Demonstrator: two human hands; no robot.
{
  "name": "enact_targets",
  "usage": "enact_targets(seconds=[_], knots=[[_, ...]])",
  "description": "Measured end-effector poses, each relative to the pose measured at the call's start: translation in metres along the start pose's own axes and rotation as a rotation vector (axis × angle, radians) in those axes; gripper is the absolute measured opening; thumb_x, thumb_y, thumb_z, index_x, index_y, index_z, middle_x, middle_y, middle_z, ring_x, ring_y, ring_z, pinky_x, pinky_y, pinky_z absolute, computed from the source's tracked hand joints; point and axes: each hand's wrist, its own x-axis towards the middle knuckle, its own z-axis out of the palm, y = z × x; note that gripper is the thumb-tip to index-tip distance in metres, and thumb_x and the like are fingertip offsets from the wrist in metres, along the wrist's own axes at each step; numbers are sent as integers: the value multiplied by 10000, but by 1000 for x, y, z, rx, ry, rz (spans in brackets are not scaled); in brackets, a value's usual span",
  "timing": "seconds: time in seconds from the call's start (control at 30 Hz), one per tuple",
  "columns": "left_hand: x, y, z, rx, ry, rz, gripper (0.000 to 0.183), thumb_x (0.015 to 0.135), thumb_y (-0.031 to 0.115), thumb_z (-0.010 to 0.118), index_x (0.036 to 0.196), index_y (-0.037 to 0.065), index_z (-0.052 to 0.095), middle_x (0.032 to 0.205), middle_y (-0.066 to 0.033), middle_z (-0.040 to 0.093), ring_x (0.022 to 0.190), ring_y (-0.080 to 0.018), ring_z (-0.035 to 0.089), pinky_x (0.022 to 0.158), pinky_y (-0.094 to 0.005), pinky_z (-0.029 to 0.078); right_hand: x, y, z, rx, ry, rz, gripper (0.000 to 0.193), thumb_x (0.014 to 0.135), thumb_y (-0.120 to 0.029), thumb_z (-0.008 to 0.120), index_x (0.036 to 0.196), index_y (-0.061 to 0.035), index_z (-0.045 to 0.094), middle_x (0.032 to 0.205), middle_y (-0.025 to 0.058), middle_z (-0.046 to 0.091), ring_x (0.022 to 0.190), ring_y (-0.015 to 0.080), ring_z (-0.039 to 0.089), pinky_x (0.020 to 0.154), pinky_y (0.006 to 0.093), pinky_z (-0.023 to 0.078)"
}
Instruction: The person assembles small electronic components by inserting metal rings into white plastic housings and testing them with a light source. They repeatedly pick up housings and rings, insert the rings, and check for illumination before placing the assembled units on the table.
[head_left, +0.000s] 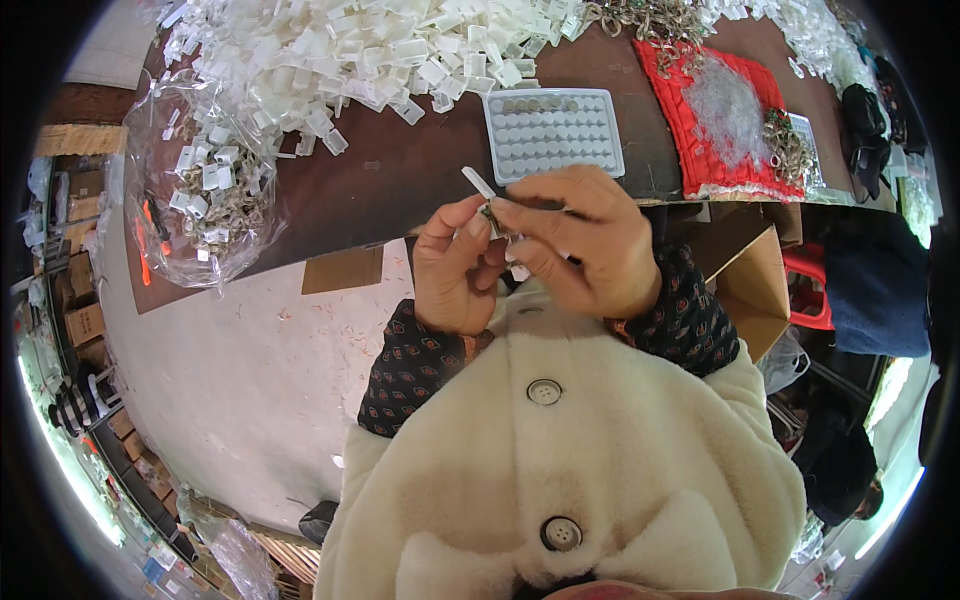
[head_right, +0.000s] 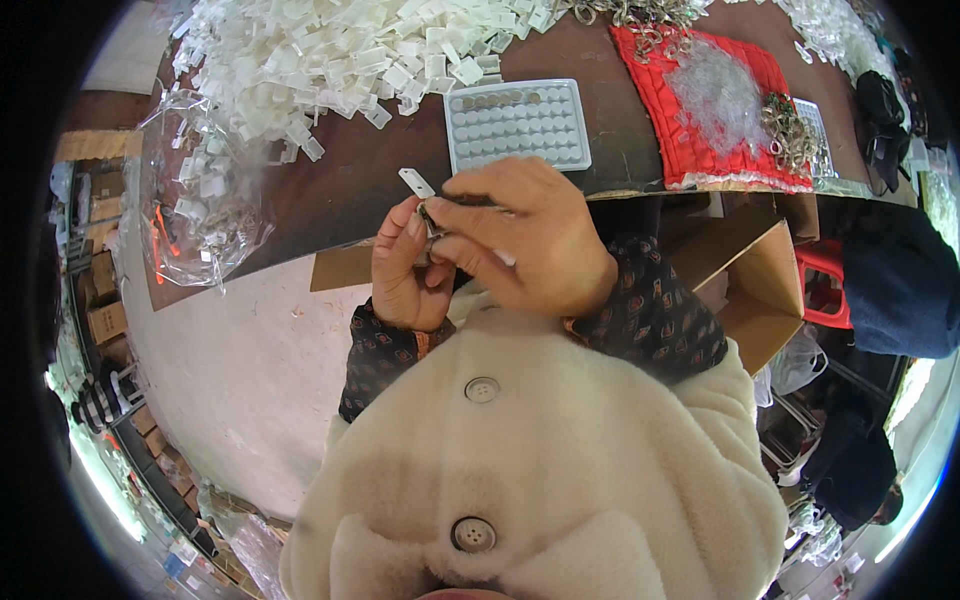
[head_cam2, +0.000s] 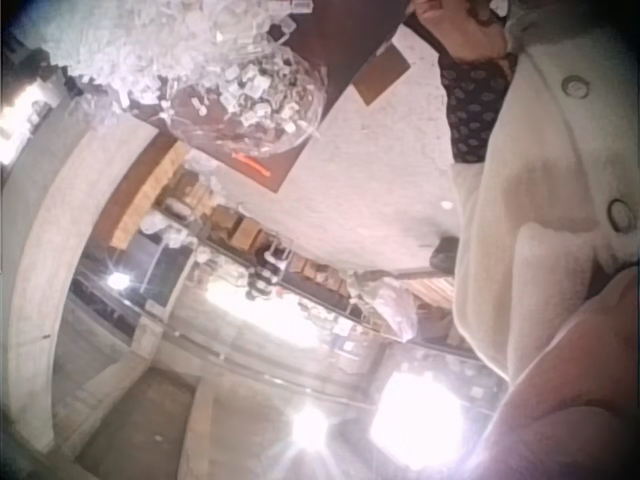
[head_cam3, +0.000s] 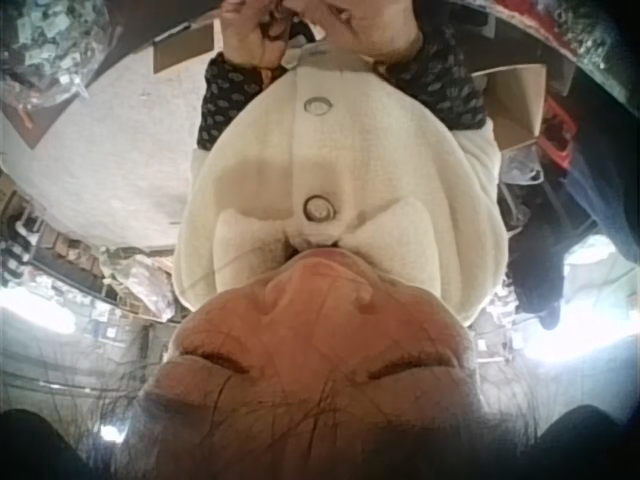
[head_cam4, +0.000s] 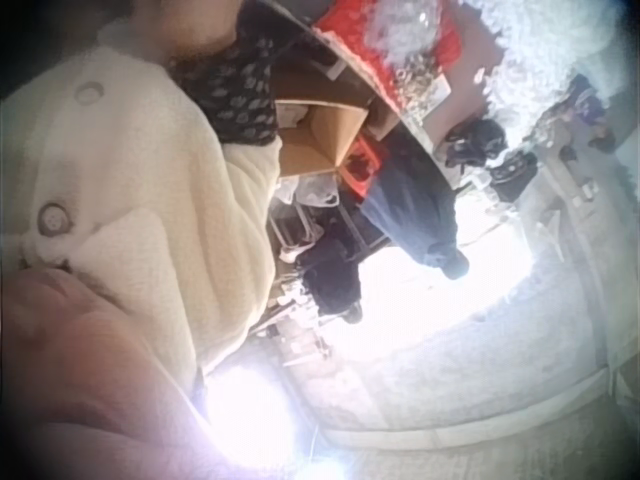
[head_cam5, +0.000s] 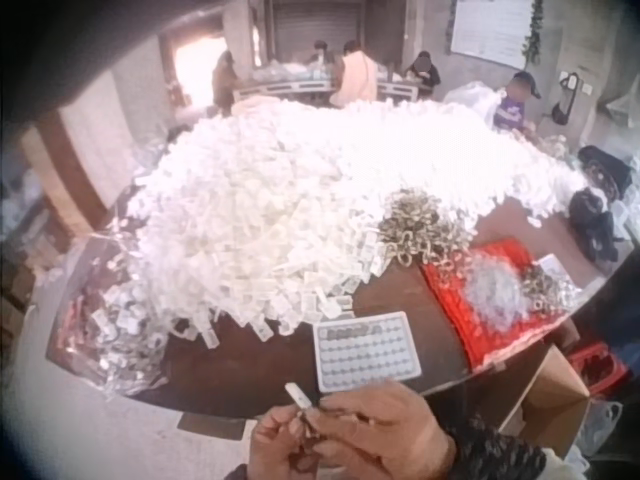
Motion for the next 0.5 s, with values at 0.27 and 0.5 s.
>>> enact_targets(seconds=[0.27, 0.5], knots=[[4, 0, -2, -75, -175, -130, 165, 903, 81, 653, 1055, 20, 635, 993, -187, 696, 647, -100, 566, 474, -193, 365, 4, 12, 9, 1001, -102, 1047, 204, 911, -140, 695, 1047, 11, 668, 900, 38, 687, 801, 76, 618, 708, 222, 497], [4, 0, -4, -134, -158, -158, 184, 912, 60, 639, 1088, 6, 631, 980, -211, 689, 664, -123, 580, 504, -193, 419, 4, 13, 8, 1067, -60, 987, 169, 922, -95, 680, 1048, 11, 639, 904, 39, 683, 784, 80, 620, 699, 225, 504]])
